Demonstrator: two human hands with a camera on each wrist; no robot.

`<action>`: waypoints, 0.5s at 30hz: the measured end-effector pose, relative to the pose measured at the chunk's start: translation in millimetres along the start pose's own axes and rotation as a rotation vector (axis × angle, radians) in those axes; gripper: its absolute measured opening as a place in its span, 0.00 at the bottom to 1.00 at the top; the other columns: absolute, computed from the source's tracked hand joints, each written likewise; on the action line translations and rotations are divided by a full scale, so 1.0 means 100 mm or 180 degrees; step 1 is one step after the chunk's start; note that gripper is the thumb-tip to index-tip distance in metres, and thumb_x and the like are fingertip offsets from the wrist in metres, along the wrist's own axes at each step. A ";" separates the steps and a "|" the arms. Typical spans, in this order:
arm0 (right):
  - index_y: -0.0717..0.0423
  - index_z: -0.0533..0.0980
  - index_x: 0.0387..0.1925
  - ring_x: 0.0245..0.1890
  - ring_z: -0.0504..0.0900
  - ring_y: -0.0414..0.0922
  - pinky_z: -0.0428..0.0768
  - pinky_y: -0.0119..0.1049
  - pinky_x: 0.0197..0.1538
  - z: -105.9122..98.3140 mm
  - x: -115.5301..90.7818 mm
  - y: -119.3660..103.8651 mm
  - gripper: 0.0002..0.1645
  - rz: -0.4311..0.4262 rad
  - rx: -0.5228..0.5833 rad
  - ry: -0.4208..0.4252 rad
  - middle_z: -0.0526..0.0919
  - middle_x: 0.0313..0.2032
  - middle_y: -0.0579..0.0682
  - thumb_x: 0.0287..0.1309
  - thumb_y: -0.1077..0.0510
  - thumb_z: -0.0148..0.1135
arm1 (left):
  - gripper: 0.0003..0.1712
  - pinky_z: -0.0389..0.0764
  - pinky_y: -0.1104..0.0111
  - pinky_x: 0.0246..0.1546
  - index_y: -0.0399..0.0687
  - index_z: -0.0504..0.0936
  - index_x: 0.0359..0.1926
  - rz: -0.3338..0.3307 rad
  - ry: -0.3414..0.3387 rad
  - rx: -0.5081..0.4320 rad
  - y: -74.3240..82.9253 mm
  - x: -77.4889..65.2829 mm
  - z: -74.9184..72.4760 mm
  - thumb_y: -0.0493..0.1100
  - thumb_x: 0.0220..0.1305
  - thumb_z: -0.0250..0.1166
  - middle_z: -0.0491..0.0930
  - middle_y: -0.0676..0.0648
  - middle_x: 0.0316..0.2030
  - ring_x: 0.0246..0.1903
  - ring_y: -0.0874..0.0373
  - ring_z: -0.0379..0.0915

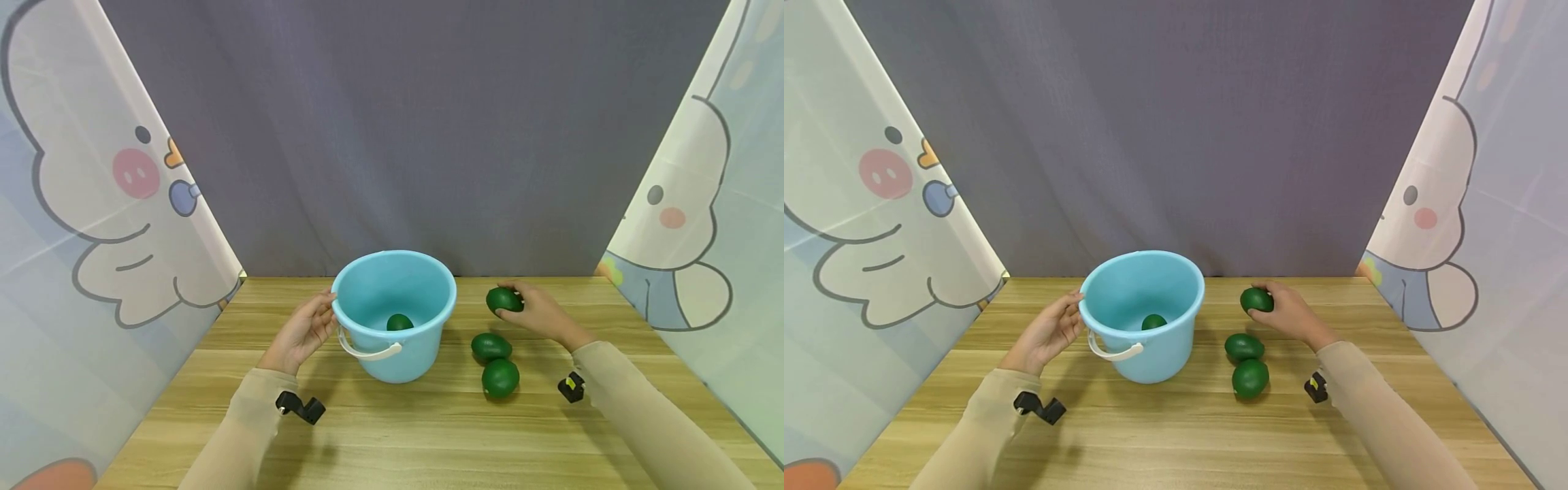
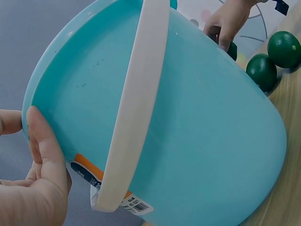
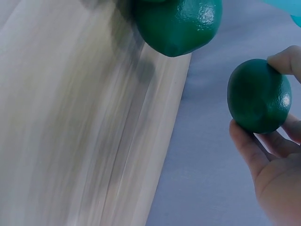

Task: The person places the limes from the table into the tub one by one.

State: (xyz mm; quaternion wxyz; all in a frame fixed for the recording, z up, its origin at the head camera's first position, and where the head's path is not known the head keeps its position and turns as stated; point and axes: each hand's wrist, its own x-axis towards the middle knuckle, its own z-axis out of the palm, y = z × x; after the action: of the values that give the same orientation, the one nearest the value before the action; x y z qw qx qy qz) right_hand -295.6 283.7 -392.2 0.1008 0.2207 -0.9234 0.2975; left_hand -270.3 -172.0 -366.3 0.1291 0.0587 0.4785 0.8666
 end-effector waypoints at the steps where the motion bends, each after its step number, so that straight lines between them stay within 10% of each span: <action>1: 0.68 0.68 0.66 0.45 0.80 0.55 0.83 0.46 0.41 0.00 0.00 -0.01 0.38 -0.0003 0.0016 -0.0001 0.78 0.54 0.65 0.63 0.51 0.69 | 0.22 0.80 0.80 0.33 0.38 0.61 0.66 -0.0002 0.0015 0.0002 0.00 0.00 0.00 0.34 0.74 0.52 0.75 0.46 0.43 0.33 0.64 0.77; 15: 0.64 0.68 0.67 0.43 0.80 0.51 0.81 0.45 0.40 -0.02 0.04 -0.10 0.38 -0.0069 0.0038 0.0037 0.79 0.51 0.60 0.63 0.51 0.69 | 0.28 0.79 0.80 0.32 0.37 0.57 0.71 -0.0017 0.0038 0.0002 0.00 -0.01 0.01 0.35 0.74 0.52 0.74 0.46 0.44 0.33 0.64 0.76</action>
State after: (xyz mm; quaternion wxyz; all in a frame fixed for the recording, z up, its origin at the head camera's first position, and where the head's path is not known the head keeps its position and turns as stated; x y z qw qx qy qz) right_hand -294.0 276.2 -383.9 0.1081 0.2296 -0.9185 0.3032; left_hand -269.1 -172.0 -365.6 0.1285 0.0522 0.4797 0.8664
